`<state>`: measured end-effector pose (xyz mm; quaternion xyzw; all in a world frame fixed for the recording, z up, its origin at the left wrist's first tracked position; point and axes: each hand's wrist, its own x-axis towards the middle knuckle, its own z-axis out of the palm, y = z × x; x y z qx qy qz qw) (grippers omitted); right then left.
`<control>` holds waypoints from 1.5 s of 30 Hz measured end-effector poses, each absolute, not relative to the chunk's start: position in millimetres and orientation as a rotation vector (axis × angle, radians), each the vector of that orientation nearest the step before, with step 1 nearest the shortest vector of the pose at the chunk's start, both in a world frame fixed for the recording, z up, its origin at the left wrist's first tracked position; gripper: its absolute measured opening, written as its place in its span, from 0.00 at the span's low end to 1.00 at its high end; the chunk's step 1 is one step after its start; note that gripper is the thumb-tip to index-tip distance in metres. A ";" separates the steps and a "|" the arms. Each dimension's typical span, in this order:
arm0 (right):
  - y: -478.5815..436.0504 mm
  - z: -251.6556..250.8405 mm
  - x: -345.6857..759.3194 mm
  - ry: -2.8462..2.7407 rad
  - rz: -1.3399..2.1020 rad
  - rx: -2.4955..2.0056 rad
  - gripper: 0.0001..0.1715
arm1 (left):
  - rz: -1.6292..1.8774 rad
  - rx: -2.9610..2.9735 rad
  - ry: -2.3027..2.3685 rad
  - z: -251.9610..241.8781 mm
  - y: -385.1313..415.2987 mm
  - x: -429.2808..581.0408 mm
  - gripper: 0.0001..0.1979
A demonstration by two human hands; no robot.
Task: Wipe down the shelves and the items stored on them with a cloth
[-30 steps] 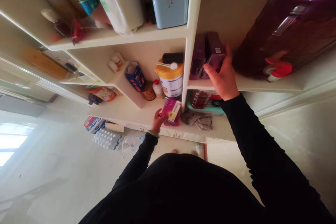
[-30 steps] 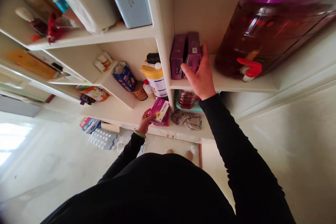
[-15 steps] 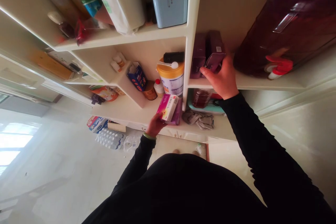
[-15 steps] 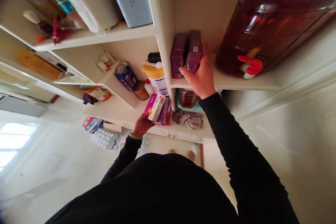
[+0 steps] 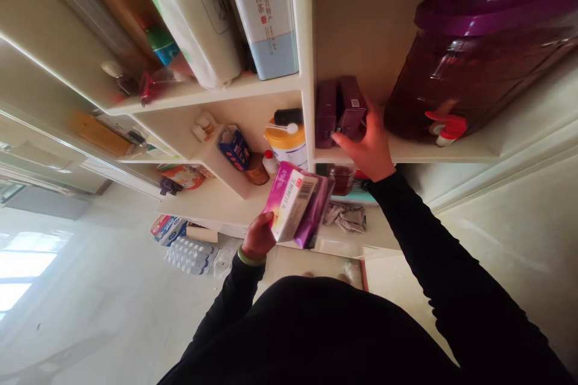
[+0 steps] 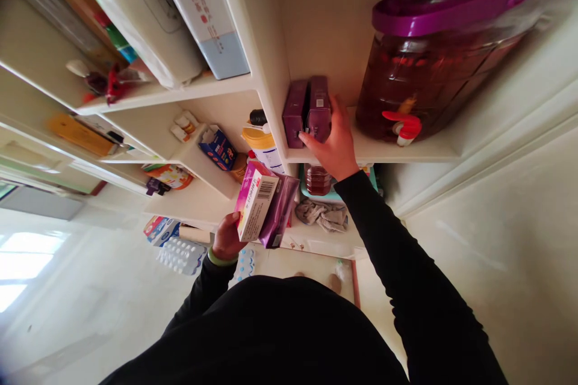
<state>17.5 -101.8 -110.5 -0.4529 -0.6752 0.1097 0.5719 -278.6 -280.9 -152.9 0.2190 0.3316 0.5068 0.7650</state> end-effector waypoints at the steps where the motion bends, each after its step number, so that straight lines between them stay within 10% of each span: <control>1: -103.5 -109.3 15.8 -1.575 0.278 -1.077 0.58 | 1.097 0.485 0.714 -150.8 -280.9 -278.3 0.22; 45: -103.0 -89.2 0.4 -1.489 0.218 -1.169 0.71 | 1.359 0.125 1.209 -249.8 -243.9 -308.2 0.09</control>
